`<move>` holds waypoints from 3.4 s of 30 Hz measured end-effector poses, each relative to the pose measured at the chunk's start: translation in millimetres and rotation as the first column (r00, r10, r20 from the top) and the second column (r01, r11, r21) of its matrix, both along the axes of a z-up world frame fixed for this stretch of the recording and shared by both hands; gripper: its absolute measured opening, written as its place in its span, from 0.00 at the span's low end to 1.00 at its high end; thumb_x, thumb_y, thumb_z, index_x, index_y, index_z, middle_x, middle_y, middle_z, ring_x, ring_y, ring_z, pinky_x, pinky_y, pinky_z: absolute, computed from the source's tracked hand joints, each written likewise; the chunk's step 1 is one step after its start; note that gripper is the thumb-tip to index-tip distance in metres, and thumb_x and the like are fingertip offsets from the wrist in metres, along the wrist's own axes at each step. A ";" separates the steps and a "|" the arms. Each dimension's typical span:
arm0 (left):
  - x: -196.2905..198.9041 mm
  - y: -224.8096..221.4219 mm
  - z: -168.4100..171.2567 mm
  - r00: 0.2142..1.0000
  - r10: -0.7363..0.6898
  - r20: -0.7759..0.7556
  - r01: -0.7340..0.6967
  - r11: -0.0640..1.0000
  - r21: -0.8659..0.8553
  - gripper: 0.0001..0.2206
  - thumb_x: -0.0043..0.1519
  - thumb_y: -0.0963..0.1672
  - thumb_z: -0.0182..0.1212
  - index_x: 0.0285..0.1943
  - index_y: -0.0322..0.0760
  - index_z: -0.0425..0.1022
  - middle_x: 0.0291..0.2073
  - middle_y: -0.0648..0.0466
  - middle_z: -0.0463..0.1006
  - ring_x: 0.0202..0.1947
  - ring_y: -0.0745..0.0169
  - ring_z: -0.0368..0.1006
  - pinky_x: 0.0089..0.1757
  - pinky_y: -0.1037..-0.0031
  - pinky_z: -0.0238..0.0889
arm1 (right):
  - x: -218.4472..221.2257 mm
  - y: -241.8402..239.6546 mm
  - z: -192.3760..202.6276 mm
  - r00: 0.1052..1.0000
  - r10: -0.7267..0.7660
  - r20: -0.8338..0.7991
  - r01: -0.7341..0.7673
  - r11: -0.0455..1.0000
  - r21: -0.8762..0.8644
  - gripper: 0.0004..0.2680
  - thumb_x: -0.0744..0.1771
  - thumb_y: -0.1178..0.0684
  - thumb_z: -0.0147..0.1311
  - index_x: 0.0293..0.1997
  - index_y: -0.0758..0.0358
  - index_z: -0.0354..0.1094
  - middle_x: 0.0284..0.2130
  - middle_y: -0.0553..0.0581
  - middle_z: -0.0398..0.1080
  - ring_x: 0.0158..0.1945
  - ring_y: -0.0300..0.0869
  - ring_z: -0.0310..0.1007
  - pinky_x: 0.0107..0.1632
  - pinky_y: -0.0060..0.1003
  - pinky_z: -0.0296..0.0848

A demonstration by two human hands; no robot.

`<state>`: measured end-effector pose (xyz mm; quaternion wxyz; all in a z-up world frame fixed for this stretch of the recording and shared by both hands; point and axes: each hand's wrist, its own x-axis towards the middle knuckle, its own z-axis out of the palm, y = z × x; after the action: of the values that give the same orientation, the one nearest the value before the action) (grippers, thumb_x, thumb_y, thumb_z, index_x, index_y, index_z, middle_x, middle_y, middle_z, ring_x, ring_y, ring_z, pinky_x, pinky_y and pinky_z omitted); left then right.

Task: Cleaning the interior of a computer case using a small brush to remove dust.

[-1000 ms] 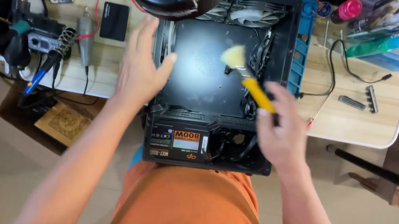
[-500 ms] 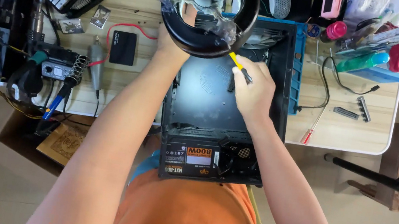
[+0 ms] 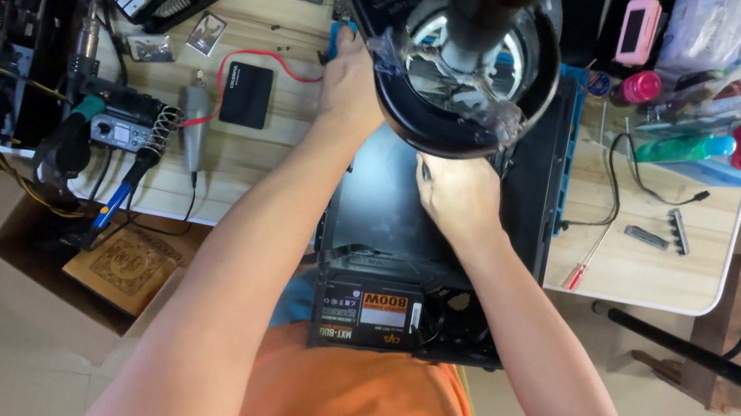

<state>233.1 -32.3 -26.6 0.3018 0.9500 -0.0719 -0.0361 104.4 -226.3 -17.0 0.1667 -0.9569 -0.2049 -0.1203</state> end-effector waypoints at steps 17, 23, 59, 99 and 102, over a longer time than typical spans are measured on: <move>-5.8 5.8 14.6 0.995 0.032 -0.098 -0.037 0.998 -0.047 0.28 0.68 0.49 0.54 0.77 0.35 0.64 0.70 0.37 0.69 0.71 0.27 0.59 0.62 0.41 0.62 | 24.4 46.6 -52.2 0.829 -0.169 -0.533 0.436 0.792 0.428 0.24 0.71 0.34 0.49 0.73 0.55 0.68 0.73 0.64 0.67 0.76 0.57 0.62 0.74 0.53 0.61; -5.8 7.3 19.4 0.996 0.047 -0.080 -0.055 0.994 -0.098 0.29 0.70 0.51 0.55 0.79 0.38 0.65 0.75 0.37 0.66 0.76 0.22 0.56 0.67 0.39 0.59 | 2.6 13.7 -49.4 0.805 -0.081 -0.587 0.497 0.632 0.595 0.21 0.71 0.36 0.50 0.69 0.55 0.70 0.67 0.63 0.69 0.69 0.56 0.63 0.68 0.51 0.63; -5.8 1.1 31.1 0.946 0.159 -0.283 -0.161 0.987 0.017 0.36 0.70 0.54 0.44 0.74 0.13 0.63 0.66 0.20 0.73 0.72 0.23 0.67 0.71 0.44 0.56 | -13.9 -0.1 -44.7 0.683 0.188 -0.706 0.649 -0.598 0.470 0.13 0.72 0.44 0.55 0.62 0.54 0.75 0.47 0.65 0.76 0.31 0.46 0.67 0.33 0.38 0.63; 18.1 12.4 -19.3 0.913 0.228 -0.337 -0.191 0.972 0.139 0.38 0.65 0.59 0.61 0.77 0.31 0.65 0.69 0.37 0.74 0.74 0.38 0.68 0.68 0.52 0.66 | 14.4 9.4 -59.5 0.971 -0.192 0.140 0.158 0.961 0.226 0.06 0.69 0.51 0.61 0.47 0.57 0.82 0.38 0.56 0.79 0.43 0.51 0.82 0.48 0.42 0.82; 23.2 9.7 -22.6 0.913 0.229 -0.337 -0.189 0.971 0.147 0.39 0.65 0.60 0.62 0.78 0.32 0.65 0.69 0.38 0.74 0.74 0.39 0.68 0.68 0.53 0.66 | 16.4 17.0 -37.5 0.936 -0.309 -0.170 0.332 0.934 0.134 0.07 0.69 0.50 0.54 0.39 0.57 0.78 0.31 0.53 0.78 0.38 0.52 0.82 0.45 0.47 0.82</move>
<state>256.3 -22.7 -49.1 0.2584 0.9457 0.0872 -0.1766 120.8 -209.3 -54.5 0.2360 -0.9672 -0.0226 -0.0916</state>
